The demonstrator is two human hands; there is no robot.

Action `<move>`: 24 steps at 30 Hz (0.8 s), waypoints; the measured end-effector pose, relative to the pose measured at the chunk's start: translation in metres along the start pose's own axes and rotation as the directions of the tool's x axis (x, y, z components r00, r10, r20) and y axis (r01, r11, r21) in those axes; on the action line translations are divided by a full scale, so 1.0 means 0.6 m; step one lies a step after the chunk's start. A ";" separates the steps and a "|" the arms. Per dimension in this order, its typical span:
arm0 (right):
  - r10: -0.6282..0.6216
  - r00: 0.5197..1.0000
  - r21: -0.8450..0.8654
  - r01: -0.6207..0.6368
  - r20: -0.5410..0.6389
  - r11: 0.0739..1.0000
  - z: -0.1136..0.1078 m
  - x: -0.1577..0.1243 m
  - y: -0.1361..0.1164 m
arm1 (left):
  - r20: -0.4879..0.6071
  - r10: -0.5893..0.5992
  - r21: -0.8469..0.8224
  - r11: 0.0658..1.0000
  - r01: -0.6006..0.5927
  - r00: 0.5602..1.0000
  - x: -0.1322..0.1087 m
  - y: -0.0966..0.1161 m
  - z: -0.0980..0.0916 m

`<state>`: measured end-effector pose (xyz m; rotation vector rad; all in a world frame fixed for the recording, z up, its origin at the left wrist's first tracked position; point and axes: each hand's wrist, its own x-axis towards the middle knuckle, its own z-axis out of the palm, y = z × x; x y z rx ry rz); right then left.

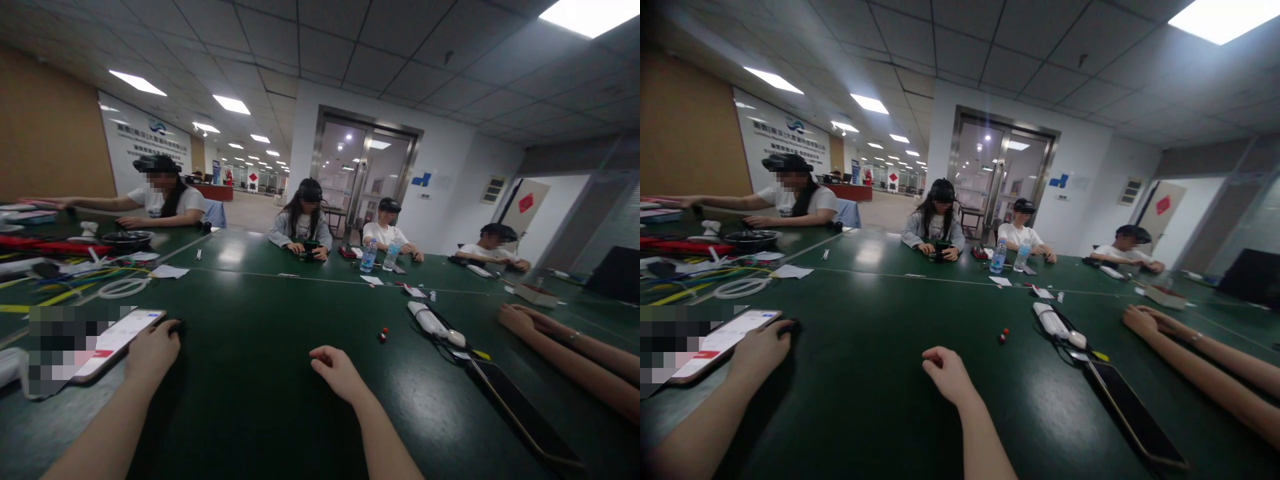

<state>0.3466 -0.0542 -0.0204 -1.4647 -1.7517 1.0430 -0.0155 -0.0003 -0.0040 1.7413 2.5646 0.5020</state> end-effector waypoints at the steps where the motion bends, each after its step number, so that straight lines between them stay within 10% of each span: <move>1: 0.000 1.000 0.003 0.000 0.000 1.000 0.000 -0.001 -0.001 | -0.001 0.001 0.001 1.000 -0.001 1.000 0.001 -0.001 0.001; 24: 0.021 1.000 0.025 -0.021 -0.002 0.999 -0.003 -0.010 -0.013 | 0.008 0.006 -0.075 0.997 -0.005 1.000 0.007 -0.006 0.006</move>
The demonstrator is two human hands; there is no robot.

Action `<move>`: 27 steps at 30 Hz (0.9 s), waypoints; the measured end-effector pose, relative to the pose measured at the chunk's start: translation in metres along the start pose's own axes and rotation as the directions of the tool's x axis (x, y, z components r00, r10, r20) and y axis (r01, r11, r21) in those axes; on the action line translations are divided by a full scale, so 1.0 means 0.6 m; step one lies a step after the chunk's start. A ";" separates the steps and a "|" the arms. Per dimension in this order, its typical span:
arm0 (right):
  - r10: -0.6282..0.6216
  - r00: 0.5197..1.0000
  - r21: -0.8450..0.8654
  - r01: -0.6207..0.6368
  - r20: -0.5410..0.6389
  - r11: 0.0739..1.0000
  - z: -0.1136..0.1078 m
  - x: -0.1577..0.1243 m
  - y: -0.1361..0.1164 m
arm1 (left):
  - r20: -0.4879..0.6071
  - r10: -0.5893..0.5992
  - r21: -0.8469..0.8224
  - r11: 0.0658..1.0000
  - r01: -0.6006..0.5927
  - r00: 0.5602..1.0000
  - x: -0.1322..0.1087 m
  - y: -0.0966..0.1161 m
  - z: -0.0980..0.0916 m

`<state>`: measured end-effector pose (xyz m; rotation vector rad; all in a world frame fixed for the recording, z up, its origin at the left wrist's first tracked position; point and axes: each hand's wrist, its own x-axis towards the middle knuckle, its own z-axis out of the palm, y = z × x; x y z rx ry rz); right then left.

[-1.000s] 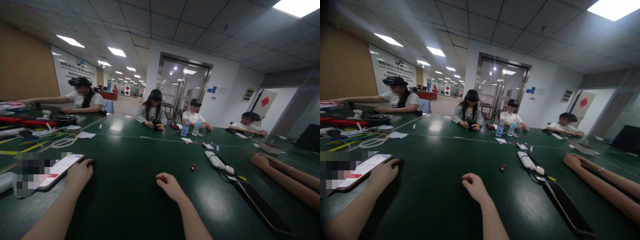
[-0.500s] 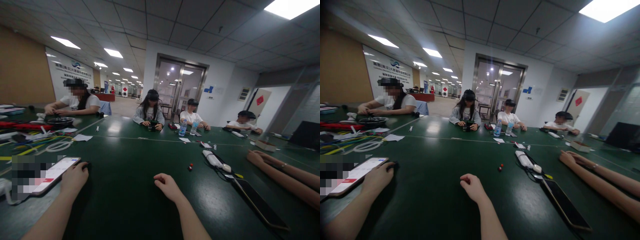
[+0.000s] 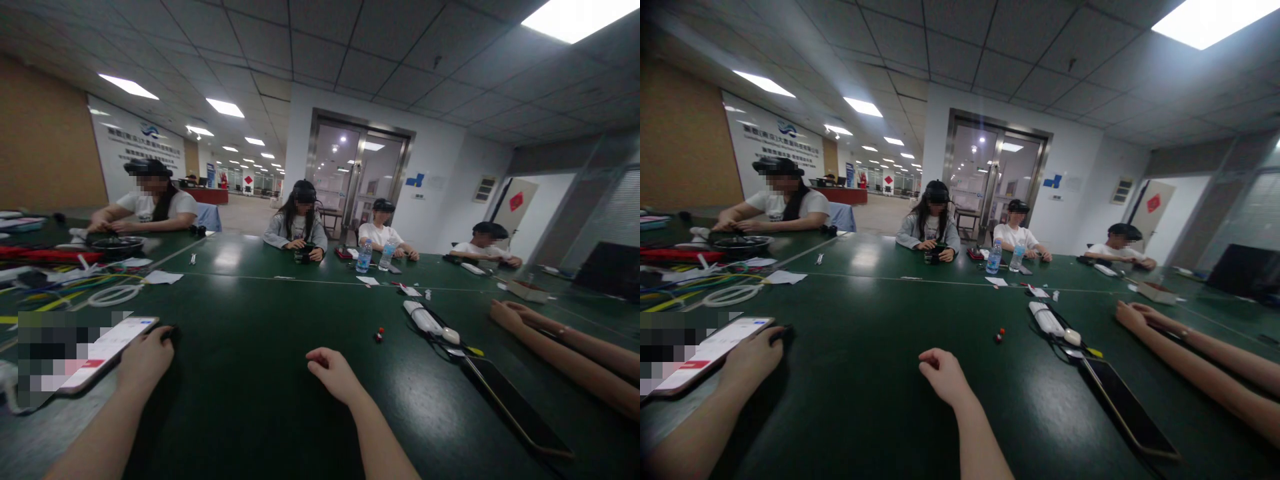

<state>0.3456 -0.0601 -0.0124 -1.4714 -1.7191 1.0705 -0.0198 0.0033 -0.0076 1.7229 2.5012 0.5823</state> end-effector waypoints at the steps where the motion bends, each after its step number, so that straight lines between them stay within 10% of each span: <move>1: -0.006 1.000 -0.002 0.006 -0.001 1.000 0.001 0.002 0.003 | 0.004 -0.002 -0.002 1.000 0.002 1.000 0.000 0.000 0.000; 27: -0.005 1.000 0.008 0.005 -0.002 1.000 0.000 -0.001 0.000 | 0.010 -0.005 -0.002 1.000 0.005 1.000 0.007 -0.003 0.001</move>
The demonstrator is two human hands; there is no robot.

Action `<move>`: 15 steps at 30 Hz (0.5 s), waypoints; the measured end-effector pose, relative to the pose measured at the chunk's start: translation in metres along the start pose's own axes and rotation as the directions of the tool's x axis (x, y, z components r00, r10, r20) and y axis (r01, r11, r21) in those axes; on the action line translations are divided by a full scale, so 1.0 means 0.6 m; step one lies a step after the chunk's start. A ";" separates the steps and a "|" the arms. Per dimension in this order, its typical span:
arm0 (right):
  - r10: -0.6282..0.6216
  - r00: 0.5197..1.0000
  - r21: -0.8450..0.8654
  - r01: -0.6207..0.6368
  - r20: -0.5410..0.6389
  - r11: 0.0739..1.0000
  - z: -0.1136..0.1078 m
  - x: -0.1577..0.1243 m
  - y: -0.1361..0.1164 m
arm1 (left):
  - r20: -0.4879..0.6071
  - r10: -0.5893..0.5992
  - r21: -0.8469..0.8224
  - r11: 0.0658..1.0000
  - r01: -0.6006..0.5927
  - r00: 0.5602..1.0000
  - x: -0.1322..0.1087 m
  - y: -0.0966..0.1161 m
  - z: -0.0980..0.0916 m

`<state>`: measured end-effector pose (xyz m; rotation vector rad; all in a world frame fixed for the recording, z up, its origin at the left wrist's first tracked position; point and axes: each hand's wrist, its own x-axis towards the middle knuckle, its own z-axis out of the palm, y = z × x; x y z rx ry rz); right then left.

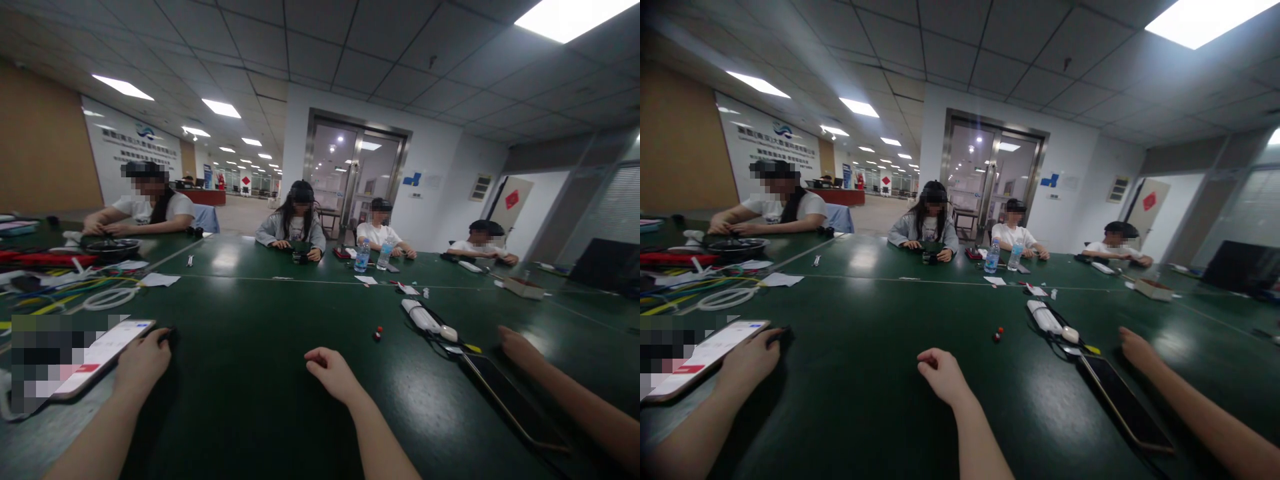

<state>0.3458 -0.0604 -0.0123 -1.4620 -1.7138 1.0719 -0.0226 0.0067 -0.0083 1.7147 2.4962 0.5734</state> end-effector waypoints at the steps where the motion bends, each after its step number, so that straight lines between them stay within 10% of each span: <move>1: 0.000 1.000 0.000 0.000 -0.003 1.000 0.000 0.001 0.001 | 0.001 0.003 0.002 1.000 -0.003 1.000 -0.001 0.000 0.000; 15: -0.015 1.000 -0.017 0.015 -0.009 1.000 0.000 0.001 0.002 | 0.018 0.009 -0.009 1.000 -0.009 1.000 -0.002 0.000 0.000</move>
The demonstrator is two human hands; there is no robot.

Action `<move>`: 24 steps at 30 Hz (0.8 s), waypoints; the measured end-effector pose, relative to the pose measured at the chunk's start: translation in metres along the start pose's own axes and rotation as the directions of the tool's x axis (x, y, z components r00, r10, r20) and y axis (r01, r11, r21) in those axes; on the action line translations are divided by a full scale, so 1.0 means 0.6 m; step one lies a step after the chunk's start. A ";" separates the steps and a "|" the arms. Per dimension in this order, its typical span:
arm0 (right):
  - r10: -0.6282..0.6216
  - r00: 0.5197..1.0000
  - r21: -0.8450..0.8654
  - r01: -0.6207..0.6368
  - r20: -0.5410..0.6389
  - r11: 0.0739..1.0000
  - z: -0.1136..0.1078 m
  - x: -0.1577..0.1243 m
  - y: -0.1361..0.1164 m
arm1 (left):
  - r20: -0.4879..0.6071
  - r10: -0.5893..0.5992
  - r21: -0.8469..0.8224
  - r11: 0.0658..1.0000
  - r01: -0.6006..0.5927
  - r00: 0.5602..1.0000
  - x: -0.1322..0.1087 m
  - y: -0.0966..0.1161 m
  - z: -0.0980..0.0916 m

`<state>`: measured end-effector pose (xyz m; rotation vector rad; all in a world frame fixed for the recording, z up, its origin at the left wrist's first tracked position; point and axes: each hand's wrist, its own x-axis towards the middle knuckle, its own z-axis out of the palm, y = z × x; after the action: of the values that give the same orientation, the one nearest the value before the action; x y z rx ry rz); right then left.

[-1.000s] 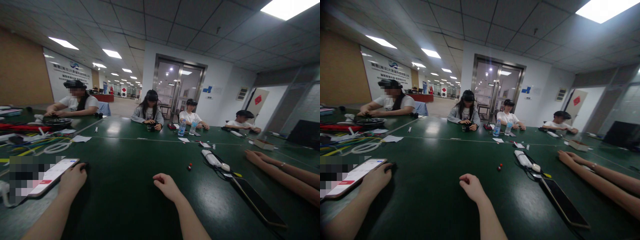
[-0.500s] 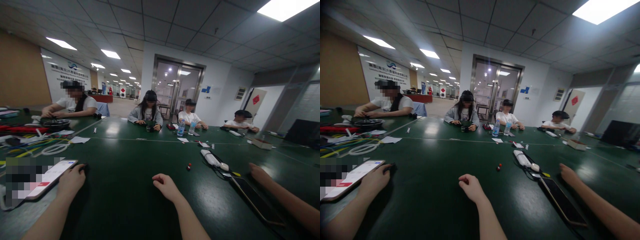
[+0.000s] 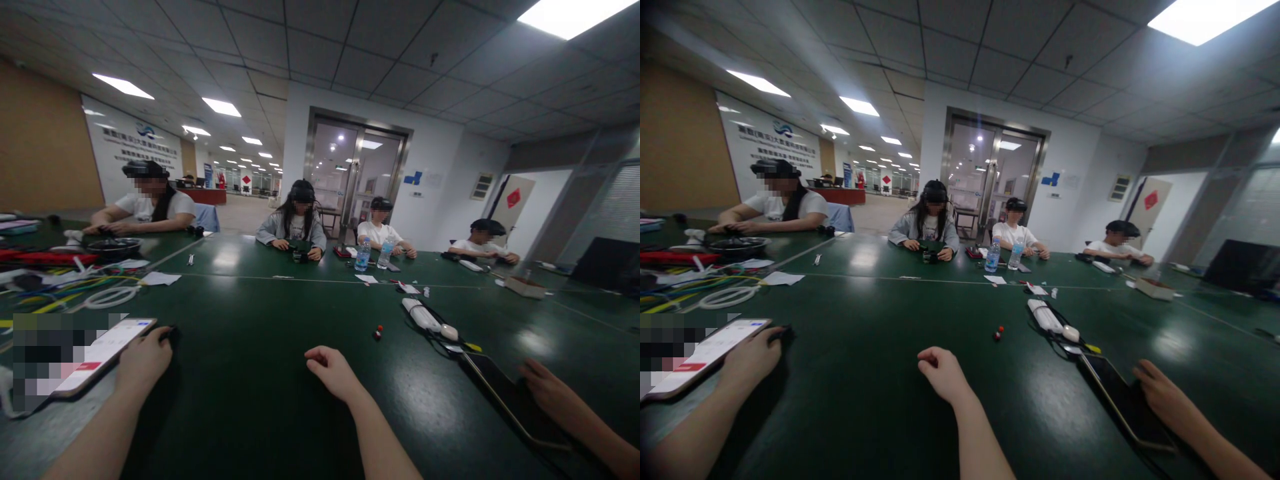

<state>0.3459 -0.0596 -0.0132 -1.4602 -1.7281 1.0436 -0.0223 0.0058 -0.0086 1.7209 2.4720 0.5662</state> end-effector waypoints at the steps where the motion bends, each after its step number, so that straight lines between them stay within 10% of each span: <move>1: 0.000 1.000 0.001 0.000 0.001 1.000 0.000 0.000 0.000 | 0.003 -0.003 -0.003 1.000 0.003 1.000 0.000 -0.001 0.000; 24: -0.013 1.000 0.016 0.013 0.001 1.000 0.002 0.005 0.008 | -0.024 -0.024 0.016 1.000 0.024 0.999 0.006 -0.002 0.009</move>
<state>0.3466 -0.0568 -0.0177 -1.4367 -1.7239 1.0491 -0.0234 0.0102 -0.0136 1.6974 2.5170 0.5700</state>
